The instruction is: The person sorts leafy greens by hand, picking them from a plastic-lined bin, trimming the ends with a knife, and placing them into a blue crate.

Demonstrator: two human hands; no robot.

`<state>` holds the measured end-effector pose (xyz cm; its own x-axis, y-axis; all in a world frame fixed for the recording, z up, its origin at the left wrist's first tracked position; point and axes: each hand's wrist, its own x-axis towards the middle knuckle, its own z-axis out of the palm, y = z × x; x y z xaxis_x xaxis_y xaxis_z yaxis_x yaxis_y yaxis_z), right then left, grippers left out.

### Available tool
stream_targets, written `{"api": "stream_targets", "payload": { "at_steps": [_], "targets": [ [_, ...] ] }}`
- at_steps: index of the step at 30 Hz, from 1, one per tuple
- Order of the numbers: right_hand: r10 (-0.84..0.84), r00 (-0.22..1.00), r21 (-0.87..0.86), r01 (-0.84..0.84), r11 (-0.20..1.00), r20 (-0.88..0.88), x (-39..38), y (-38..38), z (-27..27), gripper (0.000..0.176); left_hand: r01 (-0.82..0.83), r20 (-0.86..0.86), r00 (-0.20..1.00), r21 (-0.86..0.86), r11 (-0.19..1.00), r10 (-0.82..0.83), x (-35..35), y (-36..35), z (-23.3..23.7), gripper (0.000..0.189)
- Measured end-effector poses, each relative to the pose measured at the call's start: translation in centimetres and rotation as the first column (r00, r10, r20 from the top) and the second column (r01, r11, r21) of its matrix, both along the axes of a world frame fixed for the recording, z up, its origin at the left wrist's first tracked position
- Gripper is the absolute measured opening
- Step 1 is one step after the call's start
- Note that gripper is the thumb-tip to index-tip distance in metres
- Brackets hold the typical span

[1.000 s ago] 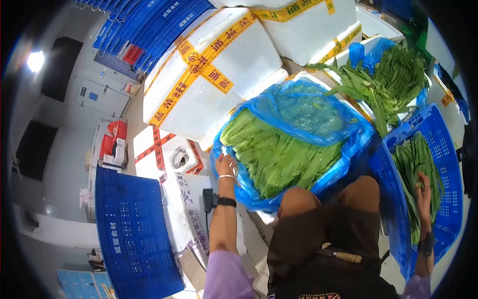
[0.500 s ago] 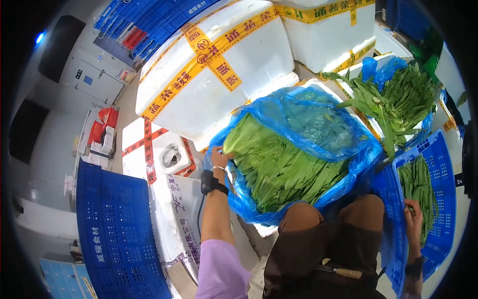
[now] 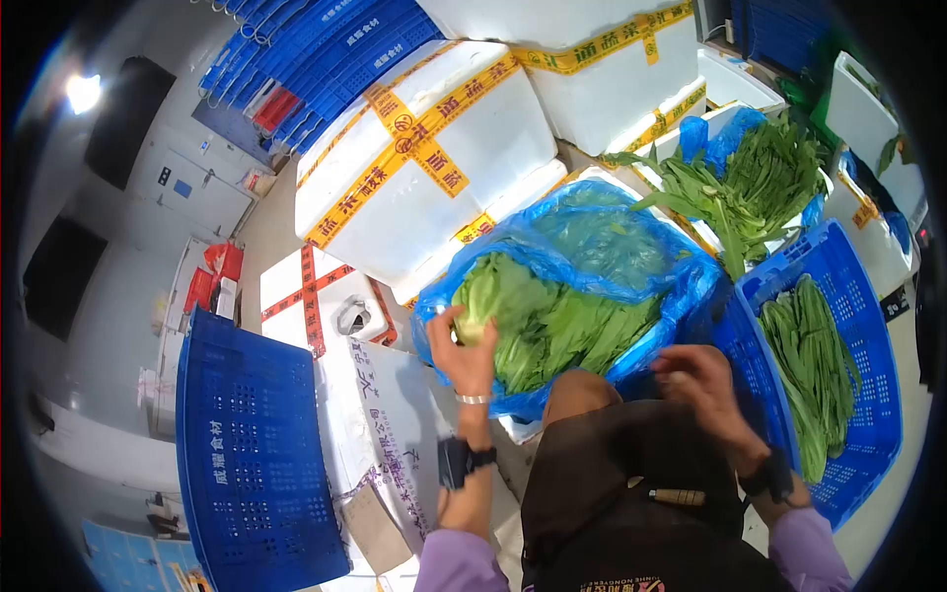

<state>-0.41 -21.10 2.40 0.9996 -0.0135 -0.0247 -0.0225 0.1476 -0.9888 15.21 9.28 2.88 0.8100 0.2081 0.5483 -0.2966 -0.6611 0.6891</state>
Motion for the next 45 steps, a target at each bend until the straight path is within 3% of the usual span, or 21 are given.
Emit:
{"api": "stream_targets", "payload": {
  "at_steps": [3, 5, 7, 9, 11, 12, 15, 16, 17, 18, 20, 22, 23, 25, 31, 33, 37, 39, 41, 43, 45],
  "targets": [
    [0.329, 0.929, 0.578, -0.177, 0.796, -0.169, 1.1, 4.5, -1.1, 0.057, 0.058, 0.228, 0.963, 0.344, 0.937, -0.143, -8.9, -3.8, 3.9, 0.041],
    [0.481, 0.864, 0.873, -0.111, 0.475, -0.152, 1.8, 6.1, -2.0, 0.059, 0.230, 0.180, 0.934, 0.357, 0.905, -0.309, -15.1, -6.5, 3.8, 0.044],
    [0.523, 0.836, 0.949, -0.004, 0.314, -0.169, 1.4, 6.6, -2.9, 0.058, 0.462, 0.044, 0.812, 0.562, 0.686, -0.582, -19.0, -8.0, 2.7, 0.046],
    [0.512, 0.840, 0.915, -0.047, 0.401, -0.181, -0.1, 5.8, -4.2, 0.058, 0.666, -0.079, 0.669, 0.504, 0.550, -0.739, -20.9, -8.7, 2.6, 0.049],
    [0.462, 0.878, 0.872, -0.124, 0.474, -0.127, -1.0, 4.4, -5.0, 0.061, 0.736, -0.099, 0.621, 0.413, 0.536, -0.777, -21.7, -8.3, 1.7, 0.045],
    [0.478, 0.869, 0.885, -0.119, 0.449, -0.126, -1.7, 3.4, -5.0, 0.068, 0.738, -0.074, 0.664, 0.228, 0.636, -0.744, -22.0, -7.9, 1.2, 0.041],
    [0.438, 0.895, 0.845, -0.165, 0.509, -0.089, -3.5, 0.8, -3.9, 0.072, 0.560, -0.084, 0.819, -0.100, 0.822, -0.568, -21.3, -6.5, 0.0, 0.041],
    [0.419, 0.902, 0.830, -0.153, 0.537, -0.105, -4.0, 0.1, -4.4, 0.078, 0.455, -0.151, 0.826, -0.389, 0.801, -0.543, -20.9, -6.8, -0.2, 0.048],
    [0.410, 0.907, 0.827, -0.152, 0.541, -0.101, -4.4, -0.5, -4.5, 0.078, 0.291, -0.225, 0.816, -0.637, 0.714, -0.533, -20.4, -7.2, -0.3, 0.056],
    [0.400, 0.913, 0.810, -0.175, 0.559, -0.079, -4.8, -1.0, -4.6, 0.081, 0.297, -0.221, 0.813, -0.638, 0.710, -0.539, -19.8, -7.4, -0.4, 0.056],
    [0.390, 0.919, 0.791, -0.197, 0.579, -0.056, -5.3, -1.4, -4.1, 0.085, 0.135, -0.251, 0.674, -0.883, 0.450, -0.695, -18.4, -7.8, 0.0, 0.069],
    [0.308, 0.950, 0.493, -0.290, 0.820, 0.047, -6.1, -1.5, -3.0, 0.093, 0.139, -0.238, 0.640, -0.900, 0.414, -0.731, -17.5, -8.3, -0.5, 0.073],
    [0.309, 0.950, 0.492, -0.292, 0.821, 0.047, -6.4, -1.6, -2.9, 0.093, 0.139, -0.224, 0.604, -0.915, 0.378, -0.764, -17.1, -8.5, -0.9, 0.078],
    [0.369, 0.927, 0.105, -0.374, 0.922, 0.063, -6.9, -1.9, -2.9, 0.099, 0.177, -0.138, 0.593, -0.939, 0.296, -0.793, -16.1, -8.9, -2.0, 0.082],
    [0.399, 0.913, -0.095, -0.391, 0.916, 0.086, -8.0, -1.2, -2.0, 0.107, 0.183, -0.070, 0.571, -0.960, 0.210, -0.818, -16.5, -10.6, -1.6, 0.084],
    [0.377, 0.920, -0.294, -0.332, 0.896, 0.109, -8.0, -1.0, -1.3, 0.108, 0.160, -0.068, 0.540, -0.970, 0.182, -0.839, -16.5, -10.1, -2.2, 0.076],
    [0.265, 0.964, -0.317, -0.252, 0.914, -0.002, -7.8, 0.5, 0.5, 0.105, 0.084, -0.211, 0.570, -0.946, 0.312, -0.794, -16.8, -9.4, -2.9, 0.069],
    [0.194, 0.972, -0.263, -0.155, 0.952, 0.131, -8.0, 0.3, -0.9, 0.097, 0.089, -0.252, 0.574, -0.927, 0.365, -0.779, -16.1, -9.2, -4.7, 0.066],
    [0.197, 0.972, -0.221, -0.166, 0.961, 0.128, -7.8, -1.2, 0.7, 0.091, 0.115, -0.243, 0.574, -0.922, 0.371, -0.782, -16.5, -11.1, -1.0, 0.072],
    [0.098, 0.974, 0.173, -0.134, 0.976, 0.203, -7.8, -3.6, -0.6, 0.090, 0.265, -0.060, 0.535, -0.935, 0.235, -0.843, -16.1, -13.4, 2.5, 0.084],
    [-0.055, 0.982, -0.002, 0.056, 0.998, 0.179, -9.0, -8.5, 1.2, 0.085, 0.352, 0.015, 0.432, -0.923, 0.153, -0.902, -15.6, -14.4, 2.9, 0.078]
  ]
}}
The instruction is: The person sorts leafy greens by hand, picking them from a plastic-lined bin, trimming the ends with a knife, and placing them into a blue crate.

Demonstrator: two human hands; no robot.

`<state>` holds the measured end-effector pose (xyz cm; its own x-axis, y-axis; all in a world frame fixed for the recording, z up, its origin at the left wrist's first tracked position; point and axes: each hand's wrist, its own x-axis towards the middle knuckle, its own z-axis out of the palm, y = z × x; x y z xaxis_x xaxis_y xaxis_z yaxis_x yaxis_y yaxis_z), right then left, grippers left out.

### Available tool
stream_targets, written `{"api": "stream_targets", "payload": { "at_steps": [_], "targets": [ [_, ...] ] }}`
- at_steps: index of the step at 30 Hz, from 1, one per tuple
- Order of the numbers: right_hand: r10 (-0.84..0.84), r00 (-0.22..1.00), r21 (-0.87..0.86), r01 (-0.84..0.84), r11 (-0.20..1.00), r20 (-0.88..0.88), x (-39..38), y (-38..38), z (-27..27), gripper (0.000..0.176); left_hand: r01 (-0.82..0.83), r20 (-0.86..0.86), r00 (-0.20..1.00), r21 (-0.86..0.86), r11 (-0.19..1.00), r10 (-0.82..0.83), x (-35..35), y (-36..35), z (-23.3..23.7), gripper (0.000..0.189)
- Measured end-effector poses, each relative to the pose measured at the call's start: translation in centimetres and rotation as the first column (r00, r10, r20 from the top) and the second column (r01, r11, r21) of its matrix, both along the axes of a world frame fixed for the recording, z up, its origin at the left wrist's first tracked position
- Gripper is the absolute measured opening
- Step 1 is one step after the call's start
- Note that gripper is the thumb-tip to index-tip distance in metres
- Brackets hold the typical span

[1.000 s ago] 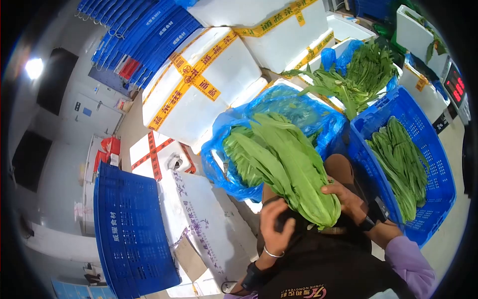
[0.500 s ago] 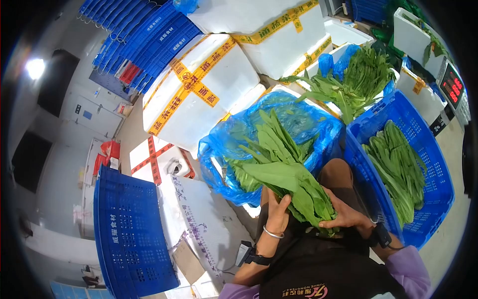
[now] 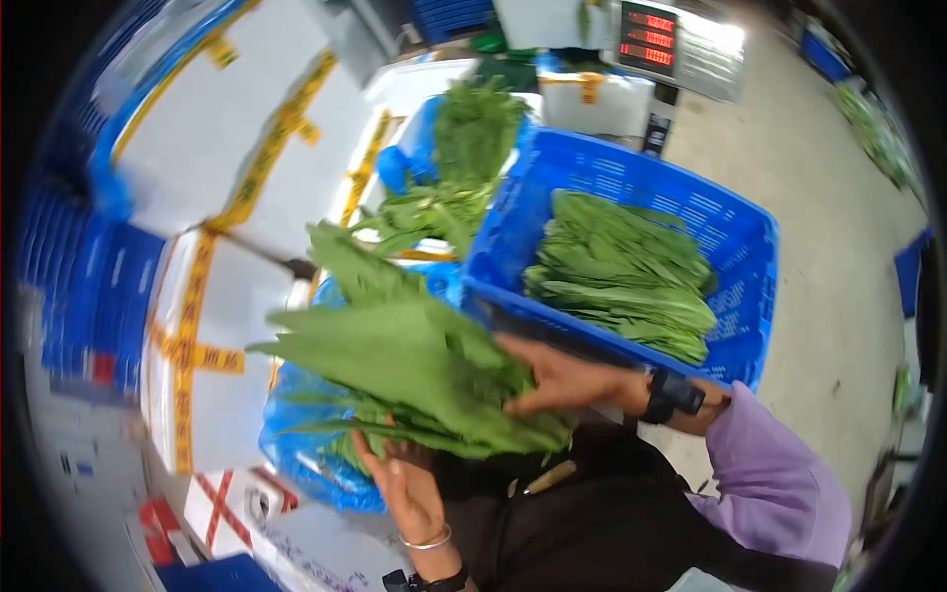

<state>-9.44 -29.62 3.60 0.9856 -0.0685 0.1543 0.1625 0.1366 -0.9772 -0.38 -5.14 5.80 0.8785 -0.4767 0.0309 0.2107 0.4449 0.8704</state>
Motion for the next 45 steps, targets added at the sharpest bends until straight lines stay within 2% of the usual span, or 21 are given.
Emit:
{"api": "stream_targets", "payload": {
  "at_steps": [2, 3, 4, 7, 9, 10, 12, 14, 15, 17, 19, 20, 21, 22, 23, 24, 28, 34, 37, 40, 45],
  "targets": [
    [-0.205, 0.968, -0.084, 0.194, 0.977, -0.143, -2.1, -4.9, 0.8, 0.092, -0.047, 0.099, 0.995, 0.196, 0.980, 0.028, 0.4, -1.4, 0.4, 0.076],
    [-0.341, 0.931, -0.325, 0.284, 0.902, -0.131, -3.0, -7.8, -0.3, 0.092, -0.017, 0.088, 0.996, 0.198, 0.980, -0.001, 0.5, -1.6, 0.1, 0.076],
    [-0.407, 0.898, -0.256, 0.359, 0.897, -0.168, -4.5, -9.8, 1.5, 0.091, -0.020, 0.059, 0.998, 0.226, 0.974, 0.007, 0.4, -1.6, -0.3, 0.075],
    [-0.519, 0.839, -0.686, 0.474, 0.552, 0.162, -8.6, -17.1, -1.4, 0.084, -0.019, -0.022, 0.999, 0.271, 0.962, 0.026, 0.4, -0.1, -1.7, 0.074],
    [-0.529, 0.827, -0.847, 0.412, 0.335, 0.193, -11.4, -19.8, -2.4, 0.083, -0.035, -0.067, 0.996, 0.305, 0.952, 0.058, 0.2, 0.6, -2.4, 0.070],
    [-0.526, 0.830, -0.850, 0.405, 0.336, 0.187, -13.0, -21.1, -5.1, 0.083, -0.037, -0.073, 0.995, 0.305, 0.952, 0.062, 0.2, 1.1, -2.8, 0.070],
    [-0.657, 0.754, -0.993, 0.065, 0.100, -0.017, -16.5, -23.6, -10.9, 0.083, -0.068, -0.087, 0.991, 0.315, 0.947, 0.100, 0.4, 1.9, -3.6, 0.067],
    [-0.670, 0.629, -0.884, -0.459, 0.089, -0.394, -20.1, -25.2, -18.4, 0.075, -0.068, -0.106, 0.988, 0.332, 0.941, 0.109, 0.6, 2.6, -3.5, 0.067],
    [-0.660, 0.641, -0.887, -0.455, 0.084, -0.391, -19.7, -25.7, -18.6, 0.075, -0.071, -0.118, 0.986, 0.344, 0.936, 0.118, 1.0, 2.8, -3.3, 0.066],
    [-0.705, 0.521, -0.875, -0.337, 0.349, -0.481, -18.5, -26.1, -18.4, 0.064, -0.119, -0.087, 0.983, 0.354, 0.928, 0.159, 1.7, 3.8, -3.1, 0.066],
    [-0.843, 0.492, -0.971, -0.024, 0.236, -0.217, -17.2, -27.2, -18.2, 0.056, -0.195, -0.064, 0.970, 0.368, 0.909, 0.234, 2.4, 5.2, -3.2, 0.065],
    [-0.810, 0.587, -0.992, 0.100, 0.074, -0.001, -17.4, -28.6, -20.1, 0.054, -0.207, -0.068, 0.966, 0.381, 0.901, 0.251, 3.2, 6.2, -3.7, 0.064],
    [-0.825, 0.564, -0.999, 0.049, -0.010, 0.036, -16.5, -29.9, -22.0, 0.055, -0.235, -0.059, 0.958, 0.398, 0.887, 0.280, 4.5, 7.7, -4.3, 0.063],
    [-0.835, 0.549, -0.977, 0.149, 0.155, -0.048, -15.7, -30.2, -22.2, 0.053, -0.276, -0.014, 0.948, 0.461, 0.844, 0.318, 5.6, 8.2, -4.6, 0.061],
    [-0.757, 0.628, -0.956, 0.293, 0.016, 0.180, -15.7, -31.4, -25.8, 0.050, -0.311, 0.000, 0.935, 0.487, 0.816, 0.356, 7.0, 9.5, -5.3, 0.058],
    [-0.803, 0.595, -0.889, 0.353, 0.293, -0.028, -13.1, -28.8, -22.2, 0.045, -0.322, 0.024, 0.930, 0.539, 0.779, 0.367, 8.3, 10.3, -5.7, 0.055],
    [-0.678, 0.735, -0.694, 0.493, 0.525, 0.010, -2.7, -18.8, -12.9, 0.034, -0.322, -0.055, 0.886, 0.641, 0.697, 0.461, 14.1, 14.5, -10.0, 0.049],
    [-0.272, 0.958, -0.492, 0.193, 0.849, -0.093, 9.5, -8.2, -6.7, 0.024, -0.258, 0.150, 0.958, 0.819, 0.513, 0.244, 24.7, 18.5, -19.9, 0.039],
    [0.095, 0.994, -0.597, -0.108, 0.795, -0.053, 16.0, -2.9, -5.0, 0.025, -0.300, 0.325, 0.944, 0.918, 0.259, -0.057, 29.7, 17.5, -20.7, 0.047],
    [0.375, 0.917, -0.635, -0.372, 0.678, -0.136, 22.5, 0.6, -8.3, 0.031, -0.443, 0.492, 0.855, 0.857, 0.264, -0.164, 34.8, 15.6, -18.5, 0.059],
    [0.430, 0.889, -0.825, -0.357, 0.437, -0.157, 32.1, 1.3, -15.0, 0.048, -0.615, 0.703, 0.603, 0.710, 0.342, -0.376, 43.0, 12.0, -11.8, 0.072]
  ]
}}
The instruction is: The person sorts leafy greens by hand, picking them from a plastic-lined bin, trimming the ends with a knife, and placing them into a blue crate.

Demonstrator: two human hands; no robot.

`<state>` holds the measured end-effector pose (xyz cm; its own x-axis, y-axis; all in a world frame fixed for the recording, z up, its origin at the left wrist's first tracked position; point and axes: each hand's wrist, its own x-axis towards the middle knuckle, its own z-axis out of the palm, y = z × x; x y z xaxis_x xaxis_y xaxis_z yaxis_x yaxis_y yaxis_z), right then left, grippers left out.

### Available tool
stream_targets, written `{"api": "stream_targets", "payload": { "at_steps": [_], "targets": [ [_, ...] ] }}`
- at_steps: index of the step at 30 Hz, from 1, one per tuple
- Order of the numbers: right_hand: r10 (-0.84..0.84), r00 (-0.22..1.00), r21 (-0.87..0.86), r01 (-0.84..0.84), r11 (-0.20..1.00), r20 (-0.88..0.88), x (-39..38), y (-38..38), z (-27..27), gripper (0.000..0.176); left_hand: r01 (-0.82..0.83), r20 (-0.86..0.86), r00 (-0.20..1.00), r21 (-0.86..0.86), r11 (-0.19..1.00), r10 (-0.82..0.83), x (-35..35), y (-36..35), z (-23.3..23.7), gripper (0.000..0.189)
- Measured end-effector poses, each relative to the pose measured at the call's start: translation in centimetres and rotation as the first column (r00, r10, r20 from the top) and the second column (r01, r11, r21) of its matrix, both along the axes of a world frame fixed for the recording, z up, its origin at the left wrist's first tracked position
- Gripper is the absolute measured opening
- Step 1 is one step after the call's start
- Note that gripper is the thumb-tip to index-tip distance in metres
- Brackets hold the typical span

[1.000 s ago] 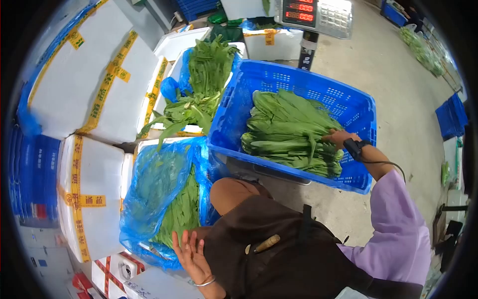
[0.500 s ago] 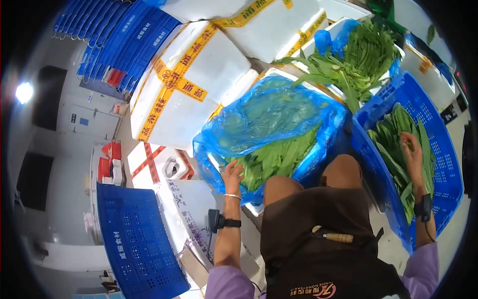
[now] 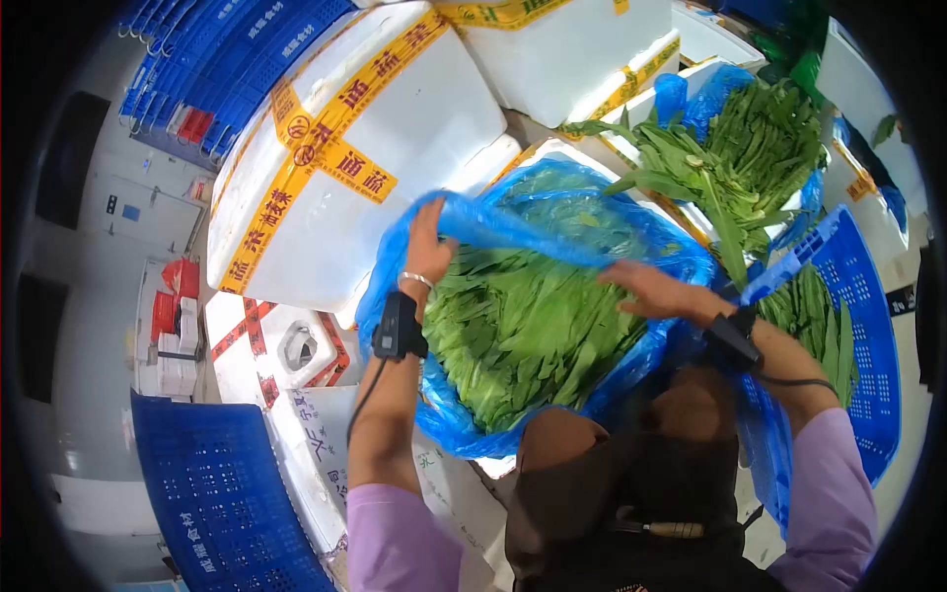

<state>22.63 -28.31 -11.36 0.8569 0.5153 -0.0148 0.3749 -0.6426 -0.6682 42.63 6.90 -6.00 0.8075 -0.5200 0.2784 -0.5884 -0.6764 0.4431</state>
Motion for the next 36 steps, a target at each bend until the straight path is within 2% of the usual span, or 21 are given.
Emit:
{"api": "stream_targets", "payload": {
  "at_steps": [1, 3, 4, 6, 10, 14, 16, 17, 19, 22, 23, 25, 26, 27, 29, 30, 31, 33, 34, 35, 36],
  "targets": [
    [-0.072, 0.995, -0.090, 0.077, 0.993, 0.064, 2.1, -0.7, -0.6, 0.053, -0.010, -0.005, 1.000, 0.000, 1.000, 0.010, 1.5, -0.4, 1.1, 0.072],
    [-0.186, 0.902, -0.043, 0.219, 0.975, 0.389, 5.9, -3.1, -0.9, 0.062, 0.033, 0.091, 0.995, 0.027, 0.999, -0.036, 4.1, -0.9, 2.3, 0.074],
    [-0.275, 0.904, -0.057, 0.309, 0.949, 0.328, 7.5, -4.2, -0.9, 0.066, 0.032, 0.083, 0.996, 0.022, 0.999, -0.033, 4.5, -0.9, 2.9, 0.074],
    [-0.390, 0.912, -0.142, 0.406, 0.903, 0.130, 10.8, -6.7, -0.3, 0.075, 0.093, 0.013, 0.995, 0.199, 0.976, -0.097, 5.9, -1.7, 3.5, 0.076],
    [-0.452, 0.881, -0.237, 0.473, 0.848, 0.142, 15.3, -9.5, -3.1, 0.082, 0.168, -0.068, 0.985, 0.212, 0.963, -0.157, 7.8, -3.0, -1.4, 0.079],
    [-0.396, 0.907, -0.026, 0.403, 0.915, 0.141, 17.8, -9.0, -3.4, 0.079, 0.125, -0.162, 0.982, 0.191, 0.974, -0.095, 7.6, -7.0, -3.3, 0.079],
    [-0.336, 0.923, -0.046, 0.350, 0.936, 0.186, 19.1, -8.8, -3.5, 0.078, 0.120, 0.000, 0.991, 0.424, 0.898, -0.133, 8.1, -8.6, -4.2, 0.081],
    [-0.268, 0.937, -0.067, 0.289, 0.955, 0.222, 19.5, -8.6, -3.9, 0.076, 0.128, -0.008, 0.990, 0.423, 0.897, -0.138, 8.4, -9.5, -4.6, 0.081],
    [-0.253, 0.937, -0.055, 0.273, 0.960, 0.241, 21.2, -8.3, -5.2, 0.070, 0.195, 0.221, 0.929, 0.387, 0.901, -0.296, 9.0, -11.2, -5.3, 0.064],
    [-0.426, 0.880, -0.006, 0.437, 0.899, 0.211, 23.7, -8.7, -7.8, 0.057, 0.111, 0.282, 0.919, 0.487, 0.866, -0.276, 9.8, -14.3, -5.5, 0.037],
    [-0.426, 0.882, -0.012, 0.437, 0.899, 0.203, 24.3, -9.0, -8.4, 0.057, 0.116, 0.273, 0.922, 0.485, 0.867, -0.276, 10.4, -15.2, -6.0, 0.037],
    [-0.442, 0.886, 0.107, 0.430, 0.896, 0.143, 25.4, -9.4, -9.6, 0.054, -0.085, 0.343, 0.939, 0.301, 0.950, -0.025, 11.9, -16.8, -6.7, 0.018],
    [-0.437, 0.893, 0.107, 0.427, 0.898, 0.108, 25.5, -9.1, -10.0, 0.055, -0.158, 0.298, 0.953, 0.317, 0.935, 0.060, 12.7, -17.5, -6.8, 0.017],
    [-0.441, 0.892, 0.104, 0.431, 0.896, 0.098, 25.7, -8.6, -10.3, 0.055, -0.151, 0.288, 0.956, 0.320, 0.935, 0.056, 13.4, -18.1, -6.8, 0.017],
    [-0.434, 0.900, 0.158, 0.425, 0.891, 0.025, 26.4, -7.6, -11.0, 0.058, 0.028, 0.015, 0.999, 0.183, 0.983, -0.032, 14.7, -18.9, -7.2, 0.021],
    [-0.484, 0.866, 0.156, 0.464, 0.872, 0.127, 26.6, -6.9, -11.4, 0.062, 0.106, -0.162, 0.984, 0.177, 0.978, -0.077, 14.8, -19.3, -7.3, 0.033],
    [-0.487, 0.866, 0.158, 0.468, 0.870, 0.118, 27.0, -6.7, -11.3, 0.062, 0.110, -0.169, 0.982, 0.183, 0.977, -0.079, 14.9, -19.4, -8.6, 0.033],
    [-0.483, 0.875, 0.154, 0.473, 0.868, 0.034, 28.2, -6.7, -10.9, 0.064, 0.326, -0.037, 0.946, 0.088, 0.941, -0.323, 15.3, -18.9, -11.6, 0.045],
    [-0.487, 0.873, 0.221, 0.478, 0.850, -0.018, 28.8, -6.7, -11.6, 0.066, 0.326, -0.127, 0.941, 0.107, 0.939, -0.312, 15.8, -19.1, -11.9, 0.063],
    [-0.413, 0.891, 0.305, 0.454, 0.837, -0.190, 29.3, -7.1, -11.7, 0.058, 0.323, -0.140, 0.941, 0.106, 0.940, -0.308, 15.8, -19.5, -12.0, 0.063],
    [-0.381, 0.916, 0.270, 0.402, 0.875, -0.129, 29.7, -7.6, -12.0, 0.054, 0.255, -0.188, 0.954, 0.098, 0.962, -0.234, 15.7, -19.9, -12.1, 0.068]
  ]
}}
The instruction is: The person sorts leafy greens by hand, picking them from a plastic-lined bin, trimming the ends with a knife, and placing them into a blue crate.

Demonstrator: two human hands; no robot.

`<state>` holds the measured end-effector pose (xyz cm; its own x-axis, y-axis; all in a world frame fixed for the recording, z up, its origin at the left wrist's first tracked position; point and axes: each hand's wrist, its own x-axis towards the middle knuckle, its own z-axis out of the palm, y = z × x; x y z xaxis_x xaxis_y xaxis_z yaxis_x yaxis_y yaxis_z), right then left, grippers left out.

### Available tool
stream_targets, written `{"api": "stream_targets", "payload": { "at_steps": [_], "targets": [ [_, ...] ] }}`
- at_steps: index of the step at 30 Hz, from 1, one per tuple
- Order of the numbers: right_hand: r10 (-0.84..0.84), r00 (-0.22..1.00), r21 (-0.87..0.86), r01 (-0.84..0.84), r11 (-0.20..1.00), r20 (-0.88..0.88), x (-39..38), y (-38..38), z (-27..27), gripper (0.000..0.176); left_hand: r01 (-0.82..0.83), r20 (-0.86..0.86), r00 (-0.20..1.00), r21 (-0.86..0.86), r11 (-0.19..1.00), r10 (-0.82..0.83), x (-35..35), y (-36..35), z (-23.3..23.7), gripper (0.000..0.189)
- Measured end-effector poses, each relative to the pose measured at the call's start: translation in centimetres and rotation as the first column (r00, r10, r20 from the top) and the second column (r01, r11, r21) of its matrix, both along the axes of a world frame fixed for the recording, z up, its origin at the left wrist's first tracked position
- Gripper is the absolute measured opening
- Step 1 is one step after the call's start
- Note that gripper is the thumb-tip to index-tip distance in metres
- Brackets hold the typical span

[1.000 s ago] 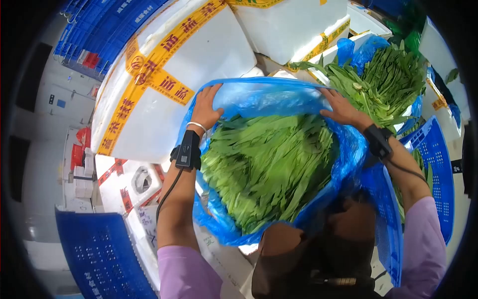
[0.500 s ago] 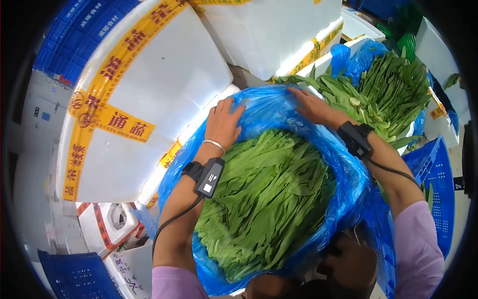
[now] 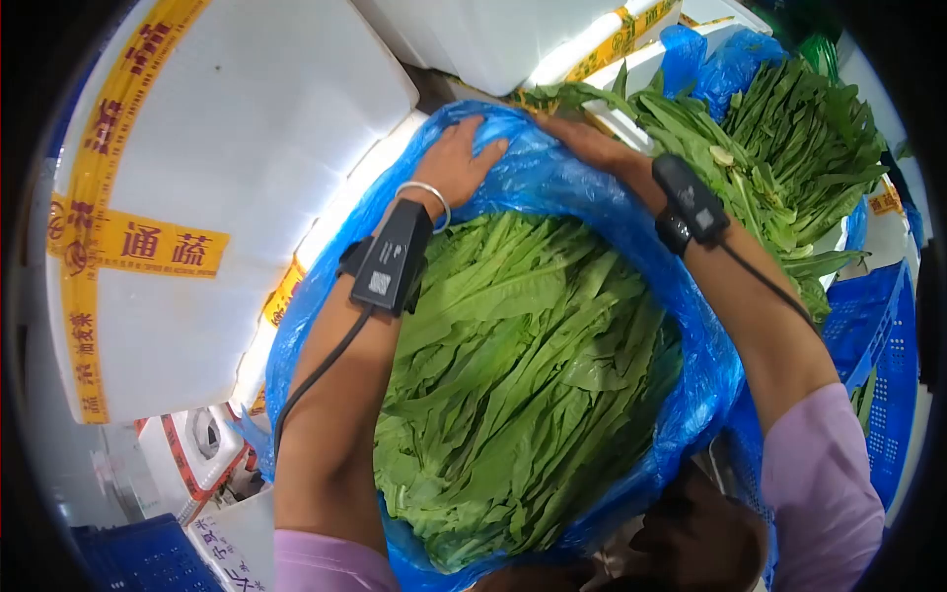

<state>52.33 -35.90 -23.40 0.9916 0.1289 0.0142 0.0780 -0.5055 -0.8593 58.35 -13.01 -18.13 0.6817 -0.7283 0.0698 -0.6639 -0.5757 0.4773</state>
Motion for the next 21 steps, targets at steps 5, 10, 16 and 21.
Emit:
{"api": "stream_targets", "payload": {
  "at_steps": [5, 10, 16, 21],
  "targets": [
    [0.060, 0.966, 0.388, 0.043, 0.921, -0.251, 0.0, -1.3, -2.3, 0.048, -0.159, -0.276, 0.949, 0.005, 0.987, 0.154, 2.9, -0.6, 0.1, 0.083],
    [0.308, 0.901, -0.531, -0.108, 0.841, 0.304, -0.9, -4.6, -5.6, 0.041, -0.093, -0.276, 0.961, -0.331, 0.939, -0.002, 0.4, 3.7, 0.1, 0.032],
    [-0.175, 0.973, -0.157, 0.199, 0.967, 0.153, -6.2, -1.2, 0.3, 0.034, -0.042, 0.085, 0.994, -0.228, 0.973, 0.063, -14.5, 8.9, 5.6, 0.038],
    [-0.174, 0.756, -0.150, 0.339, 0.929, 0.631, -11.2, -0.1, 6.6, 0.040, -0.226, 0.135, 0.969, 0.139, 0.964, 0.208, -23.3, 13.1, 6.3, 0.073]
  ]
}}
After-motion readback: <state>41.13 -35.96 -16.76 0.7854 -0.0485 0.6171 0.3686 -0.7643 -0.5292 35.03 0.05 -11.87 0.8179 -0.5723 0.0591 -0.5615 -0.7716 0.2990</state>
